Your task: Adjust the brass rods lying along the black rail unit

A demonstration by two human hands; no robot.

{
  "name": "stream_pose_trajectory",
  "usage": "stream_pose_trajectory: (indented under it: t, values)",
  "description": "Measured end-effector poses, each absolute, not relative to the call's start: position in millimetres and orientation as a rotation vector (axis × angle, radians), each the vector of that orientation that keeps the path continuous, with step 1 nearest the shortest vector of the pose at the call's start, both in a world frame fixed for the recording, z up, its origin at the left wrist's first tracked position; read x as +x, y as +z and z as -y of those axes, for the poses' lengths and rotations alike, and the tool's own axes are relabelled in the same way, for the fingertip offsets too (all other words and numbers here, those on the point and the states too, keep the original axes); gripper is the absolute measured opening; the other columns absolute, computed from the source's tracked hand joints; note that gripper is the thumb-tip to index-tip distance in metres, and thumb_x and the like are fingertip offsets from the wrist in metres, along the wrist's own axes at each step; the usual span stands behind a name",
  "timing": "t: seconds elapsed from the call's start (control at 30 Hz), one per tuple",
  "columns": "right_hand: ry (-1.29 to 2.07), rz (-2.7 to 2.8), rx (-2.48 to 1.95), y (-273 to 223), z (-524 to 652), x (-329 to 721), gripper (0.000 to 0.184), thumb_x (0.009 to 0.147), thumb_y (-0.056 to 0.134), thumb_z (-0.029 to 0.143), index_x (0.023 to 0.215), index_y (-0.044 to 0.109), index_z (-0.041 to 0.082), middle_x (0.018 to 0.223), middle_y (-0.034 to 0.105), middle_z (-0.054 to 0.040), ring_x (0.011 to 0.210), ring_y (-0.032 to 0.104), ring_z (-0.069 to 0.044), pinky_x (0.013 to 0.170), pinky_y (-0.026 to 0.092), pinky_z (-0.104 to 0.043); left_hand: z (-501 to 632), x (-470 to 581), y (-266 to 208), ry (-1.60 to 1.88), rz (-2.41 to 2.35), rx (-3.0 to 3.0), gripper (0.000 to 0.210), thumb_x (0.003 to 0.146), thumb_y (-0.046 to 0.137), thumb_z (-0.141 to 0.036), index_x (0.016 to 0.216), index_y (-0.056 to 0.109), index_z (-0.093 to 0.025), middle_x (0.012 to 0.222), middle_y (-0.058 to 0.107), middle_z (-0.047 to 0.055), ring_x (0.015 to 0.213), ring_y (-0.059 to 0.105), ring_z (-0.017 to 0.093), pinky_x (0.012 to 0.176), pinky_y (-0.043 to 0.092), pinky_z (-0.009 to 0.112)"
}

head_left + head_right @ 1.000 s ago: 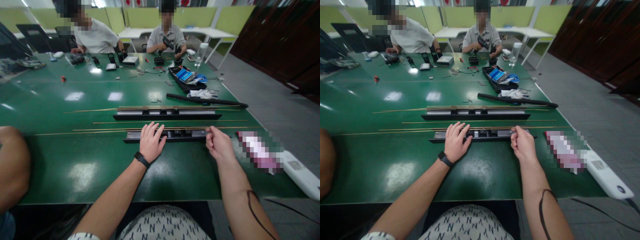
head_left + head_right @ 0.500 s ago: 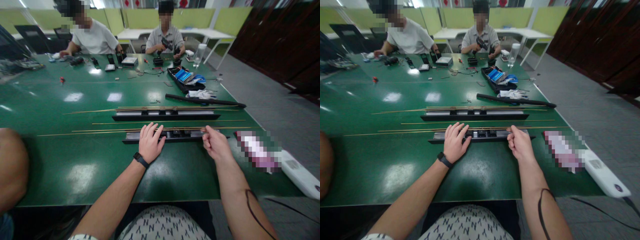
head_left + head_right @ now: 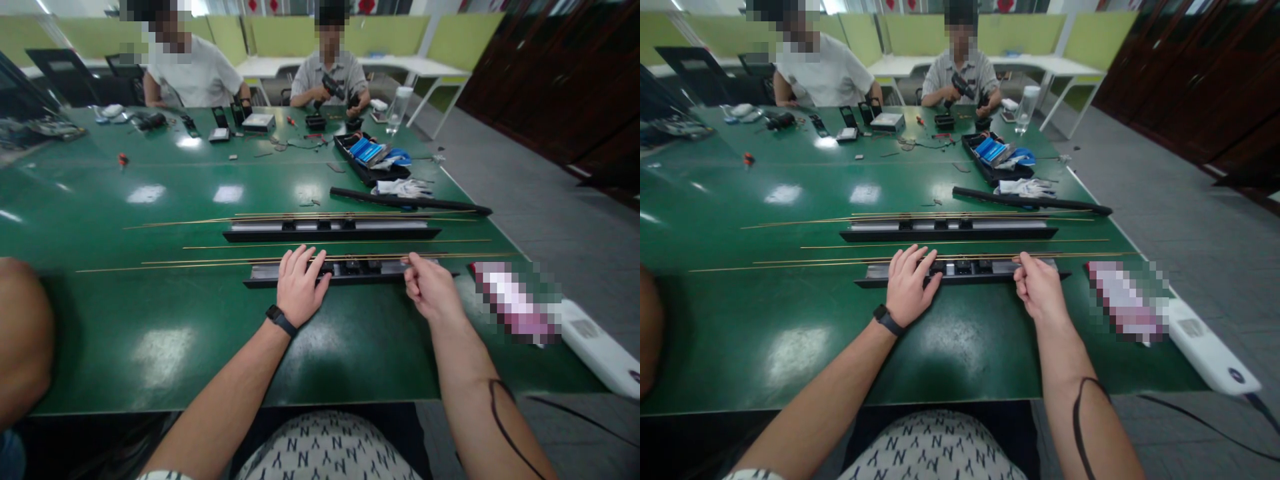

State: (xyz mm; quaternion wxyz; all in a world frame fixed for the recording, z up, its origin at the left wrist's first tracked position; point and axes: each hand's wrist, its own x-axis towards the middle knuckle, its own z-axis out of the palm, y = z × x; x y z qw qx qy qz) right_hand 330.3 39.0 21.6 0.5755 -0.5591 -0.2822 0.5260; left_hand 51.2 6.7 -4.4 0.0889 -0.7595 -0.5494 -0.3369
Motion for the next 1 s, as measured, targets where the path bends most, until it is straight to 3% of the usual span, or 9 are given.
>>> stream_pose_trajectory:
  t: [0.23, 1.0]
  values:
    - [1.119, 0.576, -1.323, 24.9, -40.0, 332.2, 0.02, 0.087, 0.075, 0.033, 0.081, 0.067, 0.016, 0.05, 0.055, 0.0042, 0.028, 0.037, -0.006, 0.024, 0.022, -0.016, -6.3, 51.2, -5.3, -1.011, 1.644, -2.26, 0.045, 0.1, 0.06, -0.038, 0.143, 0.061, -0.024, 0.144, 0.064, 0.011, 0.145, 0.049, 0.03, 0.127, 0.029, 0.052]
    - [1.181, 0.643, -1.316, 22.2, -39.2, 332.1, 0.025, 0.084, 0.08, 0.038, 0.083, 0.067, 0.016, 0.05, 0.055, 0.004, 0.028, 0.035, -0.005, 0.025, 0.022, -0.016, -6.1, 51.0, -5.1, -1.0, 1.664, -2.273, 0.046, 0.1, 0.059, -0.038, 0.144, 0.06, -0.024, 0.145, 0.063, 0.011, 0.146, 0.048, 0.029, 0.128, 0.028, 0.052]
